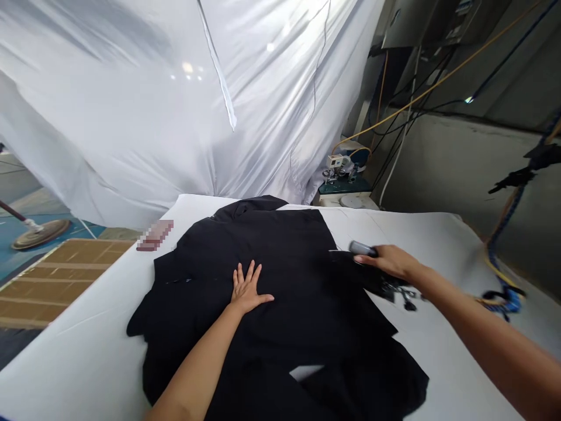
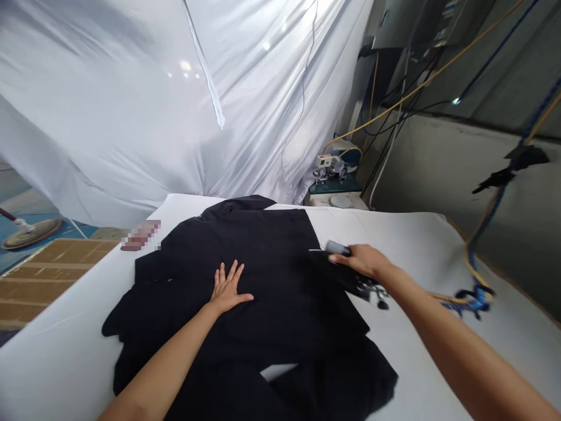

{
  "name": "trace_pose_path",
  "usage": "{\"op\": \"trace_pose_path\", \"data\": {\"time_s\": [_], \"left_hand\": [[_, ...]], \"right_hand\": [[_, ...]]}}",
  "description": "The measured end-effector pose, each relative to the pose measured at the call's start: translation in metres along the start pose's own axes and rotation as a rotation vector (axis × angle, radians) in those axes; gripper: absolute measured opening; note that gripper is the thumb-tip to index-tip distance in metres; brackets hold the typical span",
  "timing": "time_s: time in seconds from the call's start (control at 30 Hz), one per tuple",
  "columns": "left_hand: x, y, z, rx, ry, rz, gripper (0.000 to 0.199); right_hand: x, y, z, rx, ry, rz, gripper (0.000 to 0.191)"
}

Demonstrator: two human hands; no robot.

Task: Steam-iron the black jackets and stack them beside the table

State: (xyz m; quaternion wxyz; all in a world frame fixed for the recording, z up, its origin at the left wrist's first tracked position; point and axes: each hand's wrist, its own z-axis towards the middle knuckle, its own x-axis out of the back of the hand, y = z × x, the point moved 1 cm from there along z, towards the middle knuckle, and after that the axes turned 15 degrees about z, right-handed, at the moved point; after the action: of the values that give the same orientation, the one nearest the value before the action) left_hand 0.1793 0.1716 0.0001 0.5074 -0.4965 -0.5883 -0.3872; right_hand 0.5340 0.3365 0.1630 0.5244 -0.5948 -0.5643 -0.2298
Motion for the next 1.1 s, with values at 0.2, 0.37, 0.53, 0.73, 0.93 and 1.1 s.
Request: {"op": "trace_pose_path", "data": {"time_s": [0.2,0.37,0.53,0.73,0.93,1.1], "left_hand": [[0.012,-0.057,-0.013,0.077,0.111,0.011,0.065],[-0.009,-0.139,-0.040,0.311,-0.089,-0.007,0.078],[-0.019,-0.151,-0.045,0.321,-0.097,-0.037,0.084],[0.012,-0.172,-0.046,0.357,0.017,-0.047,0.055],[0.018,-0.235,-0.054,0.821,0.094,-0.165,0.035],[0.015,-0.255,-0.043,0.828,0.173,-0.424,0.023]], "right_hand": [[-0.053,-0.137,0.072,0.203,-0.172,-0.164,0.076],[-0.075,-0.159,0.107,0.141,-0.147,-0.235,0.080],[-0.071,-0.148,0.100,0.301,-0.286,-0.275,0.070],[-0.074,-0.140,0.083,0.304,-0.295,-0.337,0.065],[-0.100,-0.191,0.083,0.324,-0.250,-0.278,0.072],[-0.133,-0.264,0.079,0.428,-0.256,-0.315,0.077]]}}
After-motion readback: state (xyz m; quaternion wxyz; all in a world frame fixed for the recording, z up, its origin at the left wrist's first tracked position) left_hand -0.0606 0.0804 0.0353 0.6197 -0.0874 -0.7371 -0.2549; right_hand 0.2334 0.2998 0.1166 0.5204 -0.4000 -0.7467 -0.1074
